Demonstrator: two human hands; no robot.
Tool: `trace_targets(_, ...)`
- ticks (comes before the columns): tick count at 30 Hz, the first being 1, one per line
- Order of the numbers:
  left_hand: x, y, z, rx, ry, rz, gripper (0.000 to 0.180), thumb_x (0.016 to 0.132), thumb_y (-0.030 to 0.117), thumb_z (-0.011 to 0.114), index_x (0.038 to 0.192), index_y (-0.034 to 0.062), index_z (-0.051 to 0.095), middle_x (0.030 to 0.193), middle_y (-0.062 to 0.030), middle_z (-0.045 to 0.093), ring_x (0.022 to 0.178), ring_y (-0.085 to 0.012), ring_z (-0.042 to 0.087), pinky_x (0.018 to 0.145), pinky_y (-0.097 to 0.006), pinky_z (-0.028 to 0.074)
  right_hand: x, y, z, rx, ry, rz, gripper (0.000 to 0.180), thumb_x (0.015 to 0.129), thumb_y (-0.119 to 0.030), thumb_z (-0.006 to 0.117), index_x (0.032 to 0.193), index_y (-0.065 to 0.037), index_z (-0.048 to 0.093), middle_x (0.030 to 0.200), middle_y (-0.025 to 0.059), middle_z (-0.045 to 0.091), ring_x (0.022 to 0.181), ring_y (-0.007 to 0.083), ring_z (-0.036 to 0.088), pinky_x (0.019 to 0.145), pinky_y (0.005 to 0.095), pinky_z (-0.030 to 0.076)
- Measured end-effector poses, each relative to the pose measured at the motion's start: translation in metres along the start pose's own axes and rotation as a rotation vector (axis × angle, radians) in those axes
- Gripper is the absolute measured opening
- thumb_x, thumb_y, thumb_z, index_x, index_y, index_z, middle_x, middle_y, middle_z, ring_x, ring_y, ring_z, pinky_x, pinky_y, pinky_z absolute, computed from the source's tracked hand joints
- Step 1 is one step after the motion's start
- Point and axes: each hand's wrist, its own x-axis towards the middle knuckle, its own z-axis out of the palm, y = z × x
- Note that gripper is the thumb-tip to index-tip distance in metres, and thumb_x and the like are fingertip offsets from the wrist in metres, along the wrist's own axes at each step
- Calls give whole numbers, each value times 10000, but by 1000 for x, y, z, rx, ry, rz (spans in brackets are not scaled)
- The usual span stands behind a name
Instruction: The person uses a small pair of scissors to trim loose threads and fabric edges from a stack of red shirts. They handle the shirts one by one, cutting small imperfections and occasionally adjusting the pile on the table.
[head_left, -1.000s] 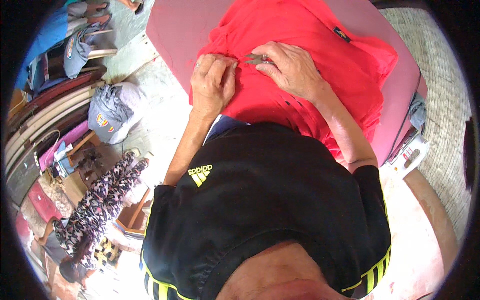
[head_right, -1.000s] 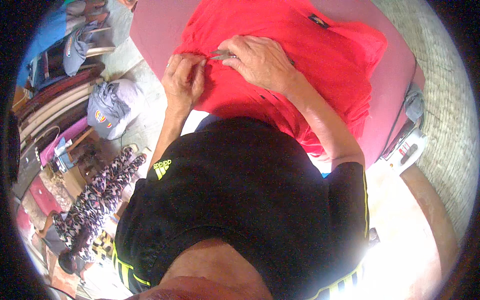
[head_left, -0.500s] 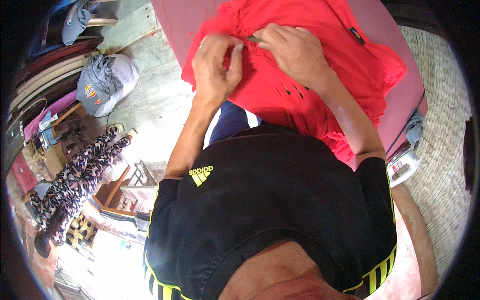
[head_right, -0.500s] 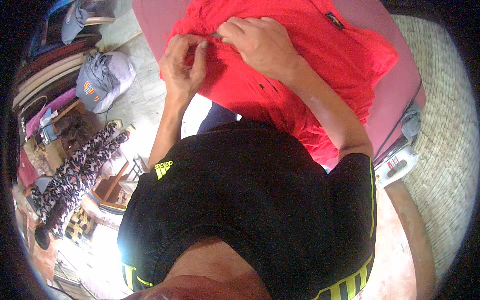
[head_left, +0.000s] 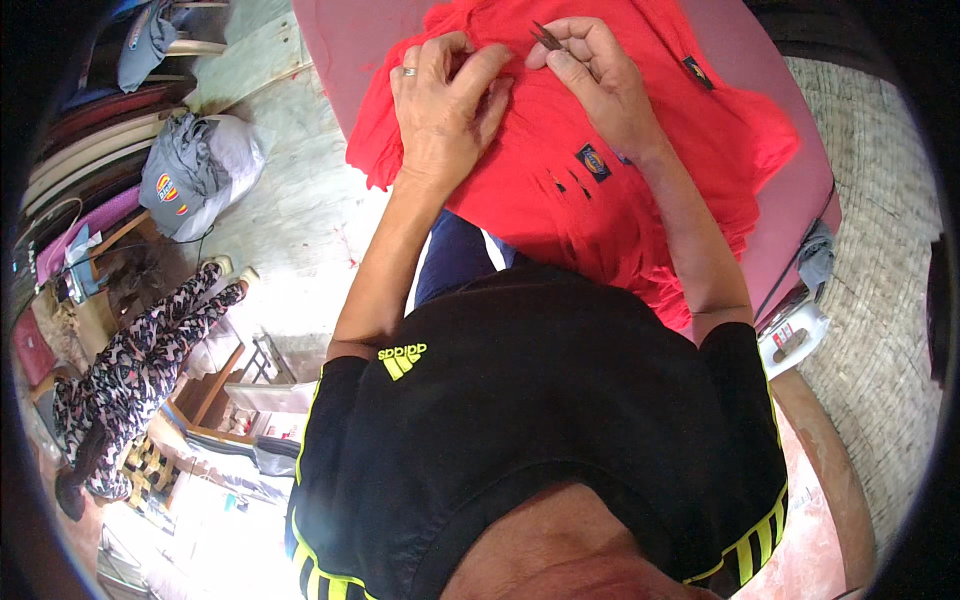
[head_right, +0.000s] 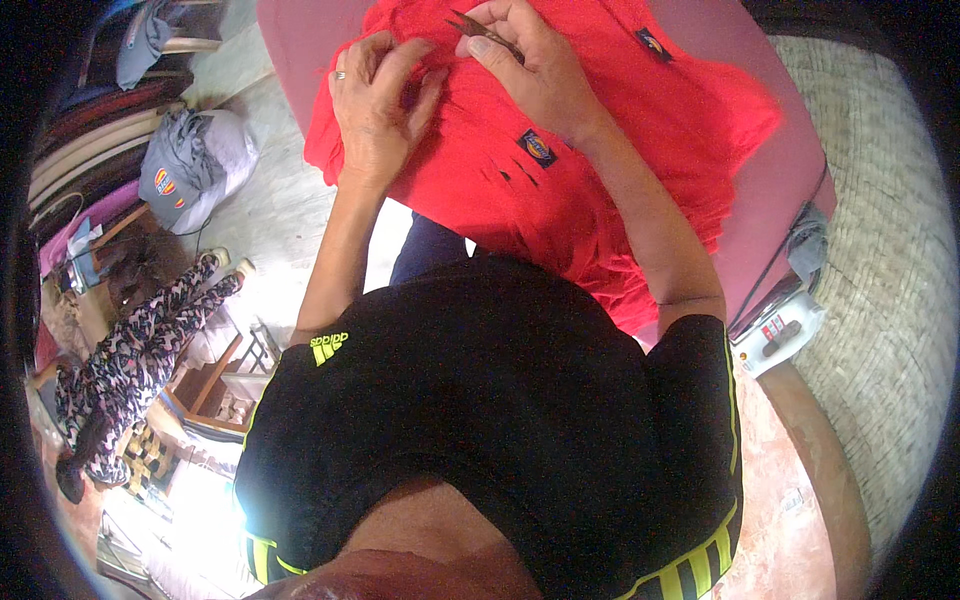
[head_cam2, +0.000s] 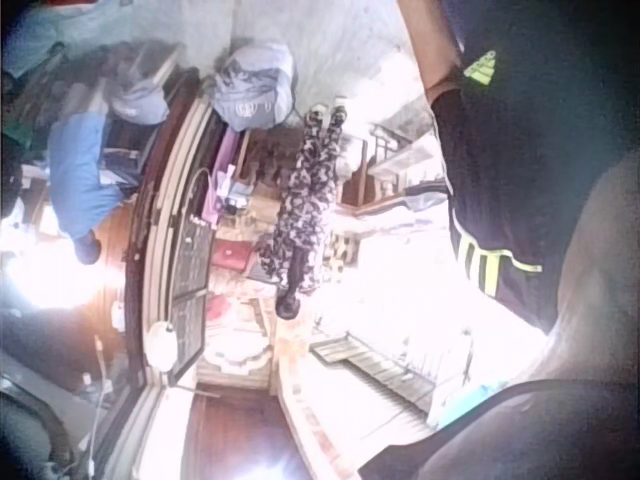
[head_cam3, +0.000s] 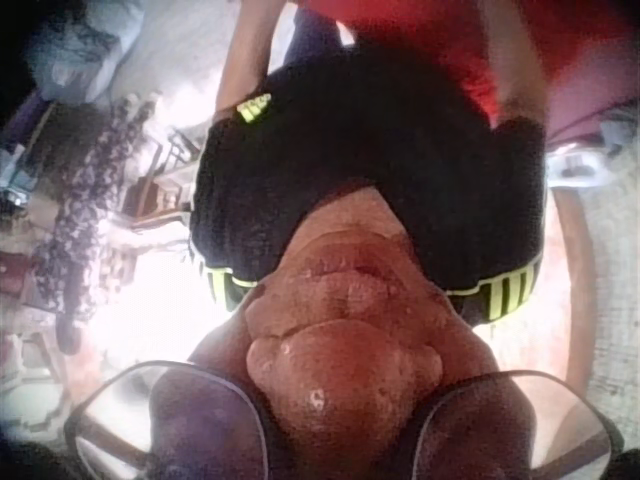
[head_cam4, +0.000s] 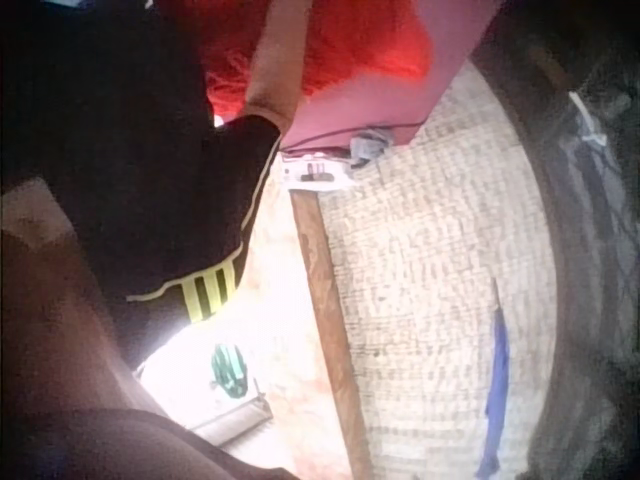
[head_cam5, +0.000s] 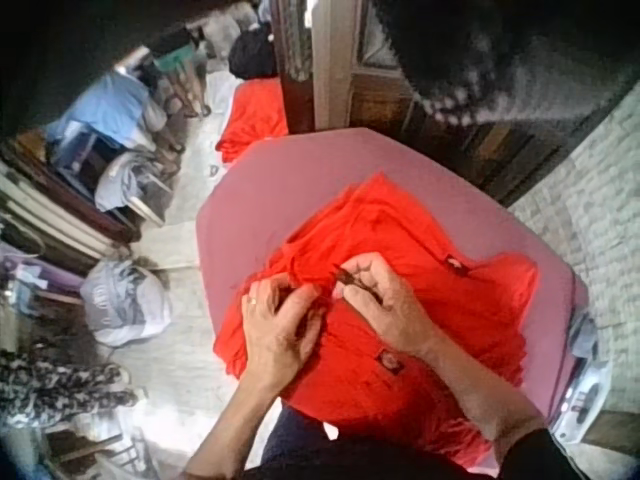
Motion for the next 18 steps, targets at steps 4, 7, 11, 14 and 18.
trace_targets(4,-3,-8,7,76,6,78,336,701,160,811,1014,278,777,1024,-27,578,910,-219,546,765,-382,399,2,-1,3,32,12,7,217,1048,-118,475,1228,1,500,1076,92,660,1054,149,622,988,301,463)
trace_targets(7,-6,-16,5,-154,66,37,271,709,139,818,964,226,780,999,-21,587,887,-220,563,771,-377,407,2,0,2,18,-1,0,241,1027,-113,527,1244,-9,512,1105,96,667,1041,152,634,979,304,476)
trace_targets(11,-10,-22,-2,-234,90,-55,150,751,96,808,883,130,744,926,-17,596,863,-228,584,776,-369,420,-3,-10,5,-198,16,-74,274,954,-96,639,1209,-26,571,1122,83,676,989,151,663,886,308,533)
trace_targets(14,-6,-19,-9,-170,66,-25,94,812,59,757,858,86,680,901,-43,643,860,-241,597,775,-369,430,7,-17,13,-581,32,-294,282,852,-59,707,1125,-46,639,1010,71,660,883,197,685,765,325,561)
trace_targets(18,-3,-20,-8,-224,77,-90,106,847,37,723,923,72,658,928,-75,690,866,-253,614,803,-381,443,15,-12,19,-727,56,-328,240,828,-57,713,1063,-44,664,939,80,632,812,233,667,705,358,534)
